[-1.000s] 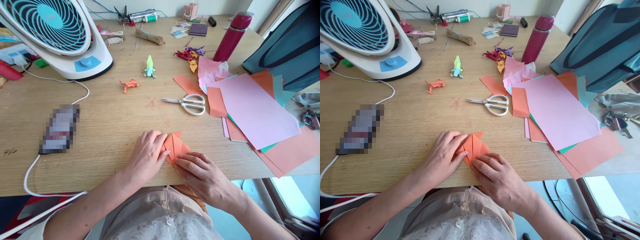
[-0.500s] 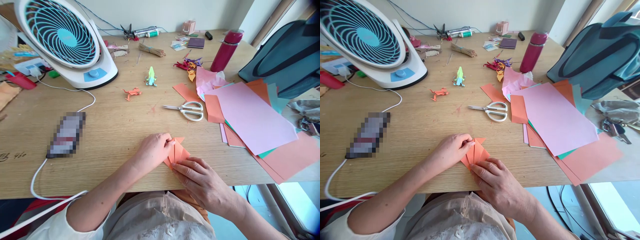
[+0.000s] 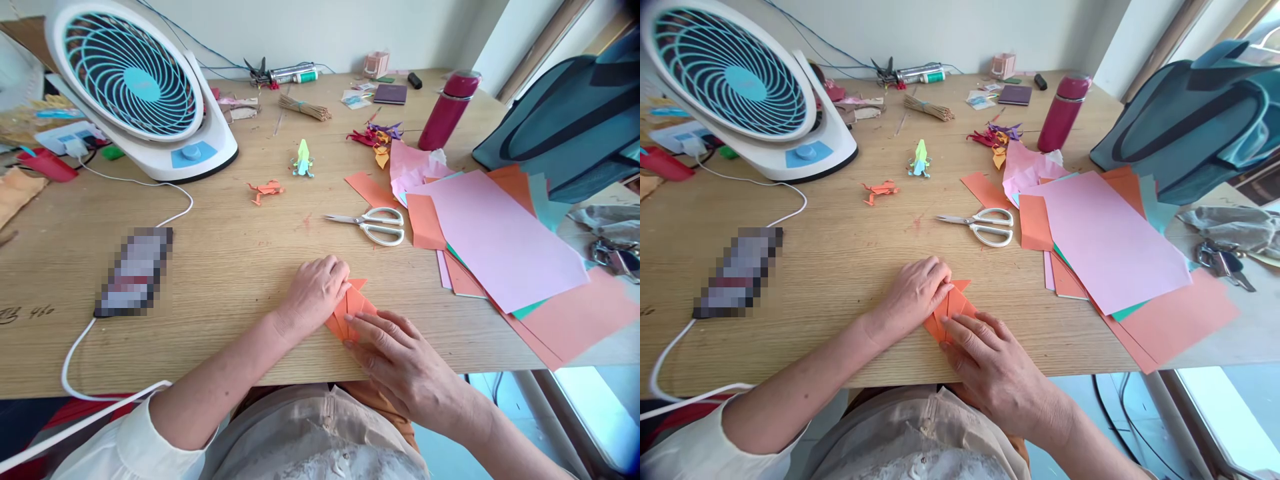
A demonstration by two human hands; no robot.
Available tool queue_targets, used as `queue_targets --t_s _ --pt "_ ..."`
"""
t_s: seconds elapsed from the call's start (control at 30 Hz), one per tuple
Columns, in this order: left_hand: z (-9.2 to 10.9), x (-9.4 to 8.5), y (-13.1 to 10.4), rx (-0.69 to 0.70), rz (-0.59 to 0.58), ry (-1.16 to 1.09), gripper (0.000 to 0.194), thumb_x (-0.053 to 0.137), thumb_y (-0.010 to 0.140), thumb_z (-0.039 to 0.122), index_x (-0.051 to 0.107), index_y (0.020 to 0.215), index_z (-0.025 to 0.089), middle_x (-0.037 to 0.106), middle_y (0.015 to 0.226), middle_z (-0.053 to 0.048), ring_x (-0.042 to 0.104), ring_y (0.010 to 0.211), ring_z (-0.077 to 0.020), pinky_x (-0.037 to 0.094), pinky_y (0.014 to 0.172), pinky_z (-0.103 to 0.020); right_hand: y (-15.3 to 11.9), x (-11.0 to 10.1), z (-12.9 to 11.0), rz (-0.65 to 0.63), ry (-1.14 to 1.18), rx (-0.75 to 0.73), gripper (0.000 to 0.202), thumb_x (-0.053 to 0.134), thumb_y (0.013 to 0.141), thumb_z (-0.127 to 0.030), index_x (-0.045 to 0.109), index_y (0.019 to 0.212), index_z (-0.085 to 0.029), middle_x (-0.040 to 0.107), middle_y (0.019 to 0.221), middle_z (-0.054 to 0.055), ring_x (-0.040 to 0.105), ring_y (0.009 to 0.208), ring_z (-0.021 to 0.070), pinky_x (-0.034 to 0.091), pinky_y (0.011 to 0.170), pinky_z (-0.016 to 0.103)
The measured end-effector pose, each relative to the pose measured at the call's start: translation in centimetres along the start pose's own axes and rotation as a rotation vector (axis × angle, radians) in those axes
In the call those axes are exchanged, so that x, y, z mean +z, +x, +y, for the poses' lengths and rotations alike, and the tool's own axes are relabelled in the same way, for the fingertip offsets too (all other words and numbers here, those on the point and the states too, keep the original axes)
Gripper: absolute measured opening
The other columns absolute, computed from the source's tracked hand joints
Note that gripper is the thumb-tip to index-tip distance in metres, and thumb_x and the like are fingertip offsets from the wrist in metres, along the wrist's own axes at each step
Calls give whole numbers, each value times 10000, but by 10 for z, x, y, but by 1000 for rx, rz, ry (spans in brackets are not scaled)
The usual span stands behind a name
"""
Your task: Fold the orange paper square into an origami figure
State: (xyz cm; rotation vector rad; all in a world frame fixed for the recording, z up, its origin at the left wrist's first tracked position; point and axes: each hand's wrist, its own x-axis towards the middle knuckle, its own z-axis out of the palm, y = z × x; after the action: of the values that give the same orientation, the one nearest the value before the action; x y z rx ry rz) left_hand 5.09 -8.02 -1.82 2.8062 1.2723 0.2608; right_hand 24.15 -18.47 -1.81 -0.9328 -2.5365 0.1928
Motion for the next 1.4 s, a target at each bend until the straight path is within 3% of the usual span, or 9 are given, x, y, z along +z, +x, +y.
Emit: queue_targets --t_s 0.2,0.37,0.53,0.73,0.9,1.03,1.27,1.4 --pt "0 -2 -1 244 167 66 285 380 1039 197 596 856 171 624 868 -46 564 795 -197 398 713 -331 -1 -2 0 -45 -24 -12 280 480 979 -176 641 1199 -111 598 1394 149 546 1291 286 435 1085 519" --pt "-4 -12 -17 318 147 -4 210 422 1014 140 628 982 161 689 931 -43 599 867 -186 408 779 -333 2 -4 0 -59 -4 -3 268 476 976 -168 652 1176 -134 610 1381 144 567 1274 273 451 1072 508" --pt "-4 -17 -32 248 83 -78 130 509 994 201 630 1031 177 710 1129 -37 601 1042 -204 390 894 -375 6 -10 0 -58 44 -3 281 469 976 -156 638 1196 -112 591 1392 182 577 1257 257 510 984 447" --pt "-4 -14 -34 137 62 -144 185 576 974 310 623 1111 194 717 1133 -22 567 1063 -224 376 893 -392 10 -11 4 -70 123 50 297 425 1009 -163 619 1231 -137 664 1284 153 635 1146 227 530 880 385" --pt "-5 -14 -35 146 57 -161 169 523 995 306 612 1092 200 704 1163 -13 549 1060 -228 369 886 -402 14 2 0 13 110 198 275 395 1024 -160 640 1148 -172 688 1175 107 669 913 196 534 750 330" --pt "-4 -15 -37 146 40 -167 183 529 976 258 591 1134 190 692 1172 -22 541 1071 -240 371 888 -411 21 12 -11 121 63 322 186 463 1011 -198 639 1067 -170 677 1104 103 662 873 195 530 719 316" --pt "0 -21 -36 125 -3 -193 230 532 959 257 576 1171 182 686 1163 -63 538 1082 -263 378 903 -431 28 15 -14 136 66 406 230 446 1016 -212 612 1174 -189 657 1144 97 665 935 192 562 763 316" --pt "-2 -21 -37 113 -17 -239 322 625 903 263 561 1209 187 679 1193 -65 537 1112 -273 400 927 -446 30 16 -11 120 8 333 280 466 1005 -186 610 1243 -159 652 1230 126 653 1013 228 566 863 368"
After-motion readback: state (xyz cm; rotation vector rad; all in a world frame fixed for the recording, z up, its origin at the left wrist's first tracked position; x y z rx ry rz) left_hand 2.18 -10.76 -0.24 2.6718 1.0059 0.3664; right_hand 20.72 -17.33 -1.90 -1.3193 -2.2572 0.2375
